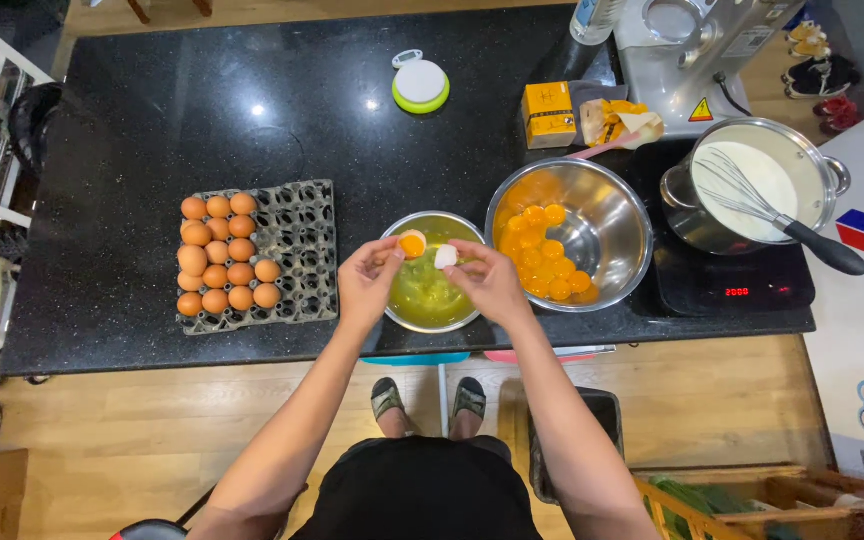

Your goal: Cracking eggs and separating the yolks from the whites into separate bowls

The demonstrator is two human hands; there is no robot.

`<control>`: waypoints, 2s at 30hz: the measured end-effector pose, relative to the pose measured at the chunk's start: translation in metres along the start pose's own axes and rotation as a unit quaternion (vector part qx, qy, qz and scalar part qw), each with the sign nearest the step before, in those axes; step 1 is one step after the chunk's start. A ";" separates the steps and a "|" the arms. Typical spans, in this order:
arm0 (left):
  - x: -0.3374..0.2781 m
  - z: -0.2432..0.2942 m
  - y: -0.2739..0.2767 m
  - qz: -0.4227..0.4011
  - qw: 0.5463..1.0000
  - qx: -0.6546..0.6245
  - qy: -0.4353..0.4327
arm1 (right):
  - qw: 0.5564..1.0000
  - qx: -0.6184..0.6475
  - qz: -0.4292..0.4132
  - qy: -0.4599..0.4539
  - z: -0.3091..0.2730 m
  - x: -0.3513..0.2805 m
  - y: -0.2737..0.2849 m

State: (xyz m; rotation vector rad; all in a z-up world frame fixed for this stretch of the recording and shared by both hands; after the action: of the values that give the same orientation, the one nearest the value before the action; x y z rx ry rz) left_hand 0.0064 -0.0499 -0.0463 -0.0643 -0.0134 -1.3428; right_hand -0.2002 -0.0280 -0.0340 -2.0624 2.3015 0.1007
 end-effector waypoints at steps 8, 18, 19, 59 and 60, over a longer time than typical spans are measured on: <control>0.003 0.009 -0.005 -0.002 1.000 0.007 0.003 | 0.999 -0.039 0.026 0.015 0.010 0.002 0.026; -0.005 0.041 -0.143 -0.160 0.873 0.361 -0.288 | 0.932 -0.229 0.267 0.087 0.004 -0.025 0.129; -0.004 0.034 -0.152 -0.164 0.874 0.357 -0.287 | 0.931 -0.232 0.270 0.084 0.004 -0.029 0.132; 0.009 -0.007 0.100 0.176 0.910 0.354 -0.126 | 0.943 -0.253 0.092 0.196 -0.009 -0.093 -0.013; -0.011 0.018 0.070 0.104 0.966 0.221 -0.085 | 0.950 -0.222 0.055 0.212 -0.008 -0.085 -0.024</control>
State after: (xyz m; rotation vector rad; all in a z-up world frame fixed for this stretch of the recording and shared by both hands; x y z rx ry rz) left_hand 0.0721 -0.0224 -0.0312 0.1933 -0.4390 -1.0950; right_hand -0.1668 0.0534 -0.0197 -2.3463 2.8745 0.2174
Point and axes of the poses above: each hand's wrist, its own x-axis towards the middle knuckle, its own y-axis out of the back of the hand, z = x × y, the point moved 3 cm from there along x, towards the middle knuckle, and after that the axes turned 6 degrees about z, right-handed, at the moved point
